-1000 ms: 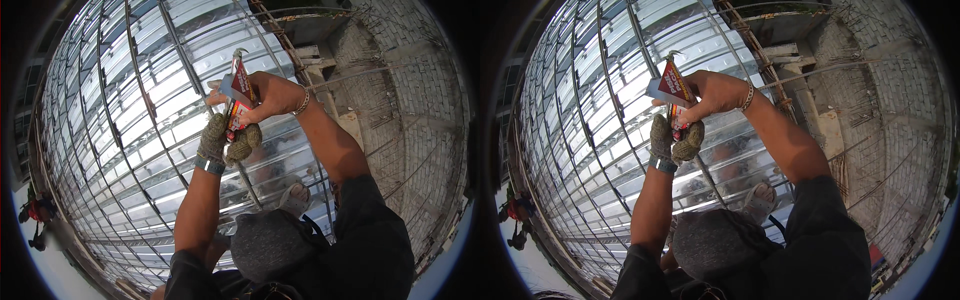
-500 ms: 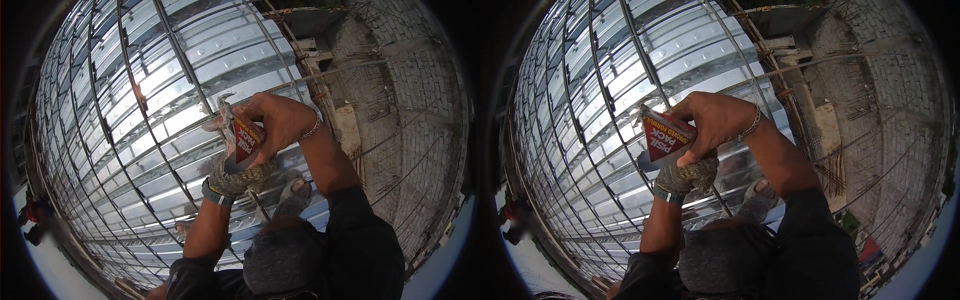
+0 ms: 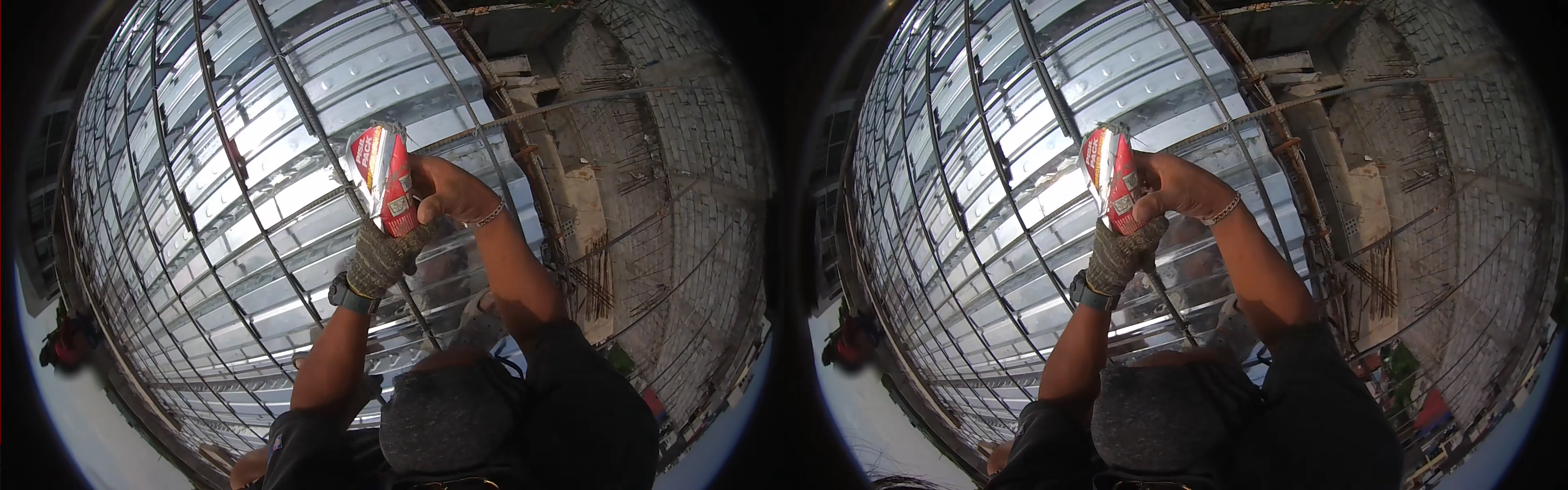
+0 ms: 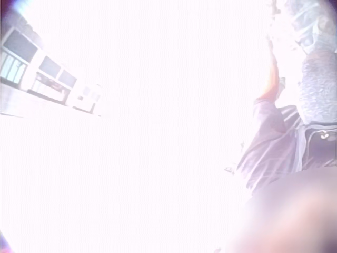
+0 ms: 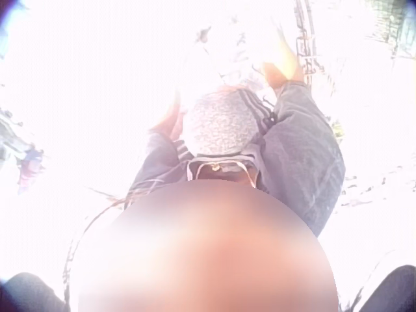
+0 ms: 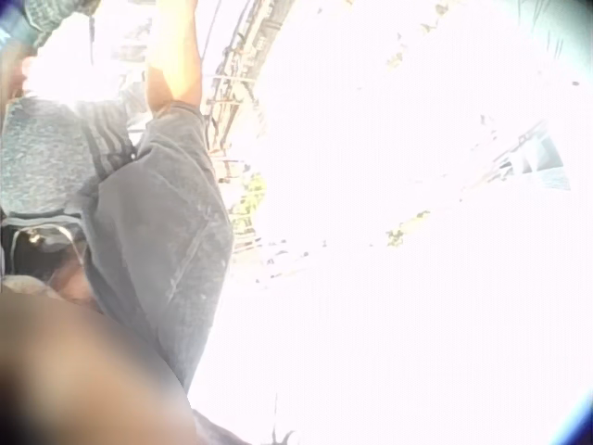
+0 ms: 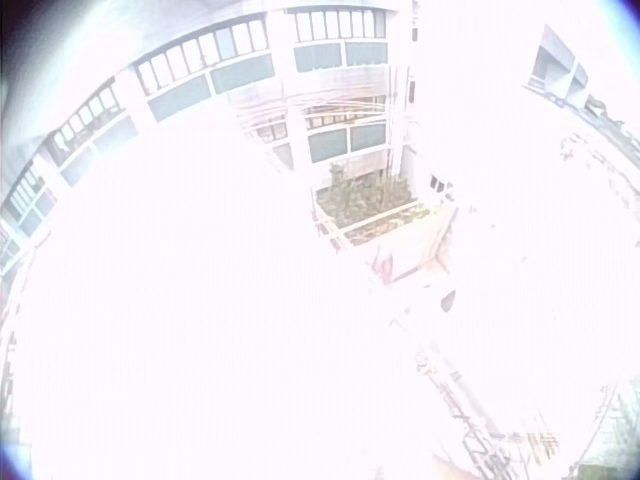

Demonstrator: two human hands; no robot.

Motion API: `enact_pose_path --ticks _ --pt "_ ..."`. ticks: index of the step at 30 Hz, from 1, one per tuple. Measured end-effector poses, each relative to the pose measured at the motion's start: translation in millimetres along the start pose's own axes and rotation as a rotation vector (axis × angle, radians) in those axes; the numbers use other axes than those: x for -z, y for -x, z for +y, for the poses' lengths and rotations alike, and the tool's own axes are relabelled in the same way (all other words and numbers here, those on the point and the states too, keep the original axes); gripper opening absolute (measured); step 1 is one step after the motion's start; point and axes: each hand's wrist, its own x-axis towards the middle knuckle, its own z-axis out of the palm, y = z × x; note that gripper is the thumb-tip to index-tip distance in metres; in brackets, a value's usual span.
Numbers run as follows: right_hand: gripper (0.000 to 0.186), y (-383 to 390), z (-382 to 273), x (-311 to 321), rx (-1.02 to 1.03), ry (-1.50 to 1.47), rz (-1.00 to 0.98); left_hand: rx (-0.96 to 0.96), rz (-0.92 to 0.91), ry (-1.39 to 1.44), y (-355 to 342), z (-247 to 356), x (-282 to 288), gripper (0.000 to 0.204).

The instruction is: Applying sealant or adhesive to a metal roof frame and positioning roof sheets.

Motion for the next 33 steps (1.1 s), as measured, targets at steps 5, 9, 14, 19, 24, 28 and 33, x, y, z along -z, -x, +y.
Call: enact_pose_path --ticks 5,9,14,19,24,28,33 --pt "0.126 -39.4 -4.6 -10.6 0.117 -0.355 -0.818 -0.247 -0.392 0.93 11.3 -41.7 -12.8 0.041" --pt "0.115 -28.3 -29.2 -24.8 0.213 -0.339 -0.804 -0.41 -0.284 0.59 5.7 -36.2 -21.7 0.04" --pt "0.1 -19.1 -47.3 -44.4 0.197 -0.236 -0.65 -0.668 -0.014 -0.003 2.7 -25.8 -14.5 0.038" --pt "0.07 -17.9 -51.5 -40.1 0.03 0.168 -0.241 -0.861 0.251 -0.609 -2.7 -19.5 -9.4 0.036" --pt "0.056 -8.6 -12.9 -34.7 0.012 0.323 0.17 -0.824 0.339 -1.014 -13.1 -16.0 -10.8 0.037" --pt "0.045 -12.3 15.6 -35.5 -0.077 0.604 0.523 -0.62 0.324 -0.906 -32.8 -46.1 -8.6 0.047" --pt "0.041 -19.1 39.8 -41.6 -0.086 0.708 0.73 -0.402 0.327 -0.096 -45.1 -70.3 -12.7 0.044"
